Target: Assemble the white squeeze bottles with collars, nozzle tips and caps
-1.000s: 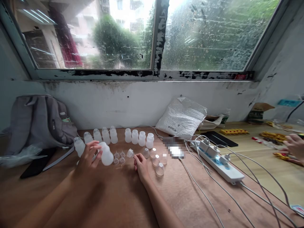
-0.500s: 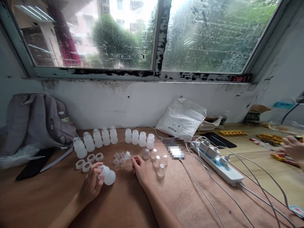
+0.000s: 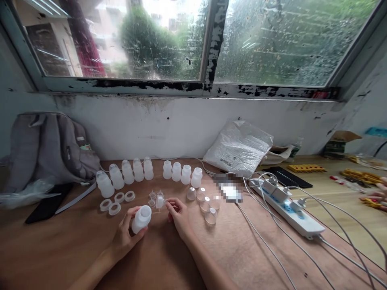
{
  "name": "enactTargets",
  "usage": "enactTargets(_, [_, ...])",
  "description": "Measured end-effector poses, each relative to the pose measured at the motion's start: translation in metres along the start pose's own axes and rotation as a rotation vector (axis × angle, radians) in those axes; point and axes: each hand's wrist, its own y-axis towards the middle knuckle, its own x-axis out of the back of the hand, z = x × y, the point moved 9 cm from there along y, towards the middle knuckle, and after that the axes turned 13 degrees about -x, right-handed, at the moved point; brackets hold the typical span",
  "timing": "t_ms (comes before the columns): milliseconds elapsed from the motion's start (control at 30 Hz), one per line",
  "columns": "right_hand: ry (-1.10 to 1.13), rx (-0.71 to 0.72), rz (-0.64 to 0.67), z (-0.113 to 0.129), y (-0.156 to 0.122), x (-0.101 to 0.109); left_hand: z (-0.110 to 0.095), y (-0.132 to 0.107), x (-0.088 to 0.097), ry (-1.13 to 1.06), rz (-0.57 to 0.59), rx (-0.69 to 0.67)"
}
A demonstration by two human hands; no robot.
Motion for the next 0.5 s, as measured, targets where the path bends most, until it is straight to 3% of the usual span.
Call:
enactTargets(200, [0.012,0.038,0.012,0.005,0.0,0.005,0.007,0.0,0.019,0.248,-0.013,-0.084])
enactTargets(400, [-0.173,0.159,0.026,0.022,-0.011,0.0,-0.009,0.003,0.017,0.304,0.136,-0.271])
enactTargets(500, [-0.262,0.216,0.044,0.03,-0.019,-0.005,-0.014,0.005,0.021,0.292,0.16,-0.301])
